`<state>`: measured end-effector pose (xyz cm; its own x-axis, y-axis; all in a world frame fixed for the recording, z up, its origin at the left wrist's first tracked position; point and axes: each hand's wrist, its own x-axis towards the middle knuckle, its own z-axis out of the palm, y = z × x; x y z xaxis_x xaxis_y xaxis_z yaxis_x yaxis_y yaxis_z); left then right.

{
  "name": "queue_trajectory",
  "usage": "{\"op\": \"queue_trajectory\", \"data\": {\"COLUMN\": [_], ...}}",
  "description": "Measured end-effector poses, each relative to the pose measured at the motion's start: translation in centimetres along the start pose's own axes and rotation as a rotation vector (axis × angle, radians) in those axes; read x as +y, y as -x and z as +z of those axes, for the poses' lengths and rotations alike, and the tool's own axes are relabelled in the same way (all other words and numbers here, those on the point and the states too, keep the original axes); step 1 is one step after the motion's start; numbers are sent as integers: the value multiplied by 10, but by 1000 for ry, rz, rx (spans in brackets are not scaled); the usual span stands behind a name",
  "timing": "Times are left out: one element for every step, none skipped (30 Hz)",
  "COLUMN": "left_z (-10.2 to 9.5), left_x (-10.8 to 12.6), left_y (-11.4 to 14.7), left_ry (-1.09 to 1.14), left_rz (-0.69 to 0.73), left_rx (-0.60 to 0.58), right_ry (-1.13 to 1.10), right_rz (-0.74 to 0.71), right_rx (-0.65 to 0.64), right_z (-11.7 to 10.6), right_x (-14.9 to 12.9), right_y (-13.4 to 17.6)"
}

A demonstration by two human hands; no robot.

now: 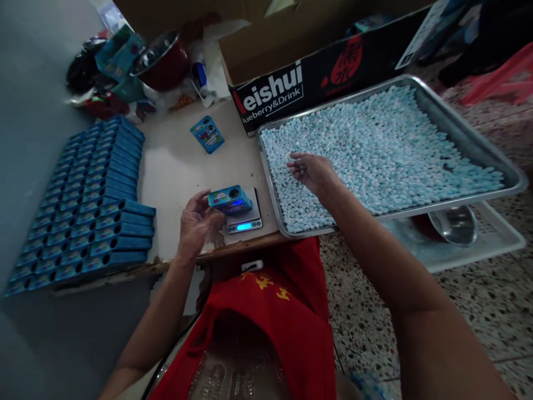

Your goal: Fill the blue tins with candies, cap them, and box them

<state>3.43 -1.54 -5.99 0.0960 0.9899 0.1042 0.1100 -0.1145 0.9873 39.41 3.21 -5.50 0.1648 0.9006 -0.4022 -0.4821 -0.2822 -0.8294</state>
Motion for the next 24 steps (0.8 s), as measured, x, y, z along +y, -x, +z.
{"op": "queue_trajectory", "data": {"left_z": [-5,-10,-14,-18,-21,-22,-23,-24,-23,-23,-22,-20,-19,-18,-17,-16,-16,-16,-17,-17,-18,-19,-19,-19], "left_x": [0,1,2,3,4,5,6,7,8,8,8,8,8,8,7,6,5,4,3,2,1,0,0,1], "left_y": [3,7,10,14,17,20,22,23,24,25,25,26,26,27,28,29,29,30,31,31,31,31,31,31], "left_ry": [-18,-40,-64,-86,-103,-115,-123,-126,-127,-127,-128,-128,-128,-127,-124,-120,-116,-114,-115,-118,-119,-118,-114,-106], "left_rz": [-17,-38,-60,-81,-99,-111,-116,-117,-115,-109,-101,-93,-87,-83,-82,-82,-81,-79,-75,-69,-62,-55,-49,-44], "left_rx": [23,47,74,101,130,159,185,205,216,221,223,224,223,220,217,215,214,214,216,219,222,222,219,215], "right_ry": [9,20,33,48,69,95,125,158,192,223,251,275,295,309,319,323,323,319,313,309,305,306,313,325], "right_rz": [-26,-51,-71,-85,-93,-97,-97,-97,-97,-96,-92,-87,-79,-68,-56,-49,-50,-58,-71,-85,-97,-100,-99,-98], "right_rx": [-10,-19,-29,-41,-54,-67,-80,-92,-101,-107,-116,-124,-133,-139,-141,-138,-130,-120,-112,-107,-106,-113,-126,-142], "right_z": [-3,-6,-9,-10,-11,-10,-9,-7,-4,-2,1,3,6,7,8,8,7,6,5,4,2,1,0,0], "right_x": [1,1,2,2,2,1,1,0,0,-1,-1,-1,-1,0,0,0,0,0,0,0,0,1,1,1], "right_y": [-2,-3,-3,-3,-2,-1,2,5,9,12,16,19,22,23,24,24,24,23,22,21,20,19,18,18]}}
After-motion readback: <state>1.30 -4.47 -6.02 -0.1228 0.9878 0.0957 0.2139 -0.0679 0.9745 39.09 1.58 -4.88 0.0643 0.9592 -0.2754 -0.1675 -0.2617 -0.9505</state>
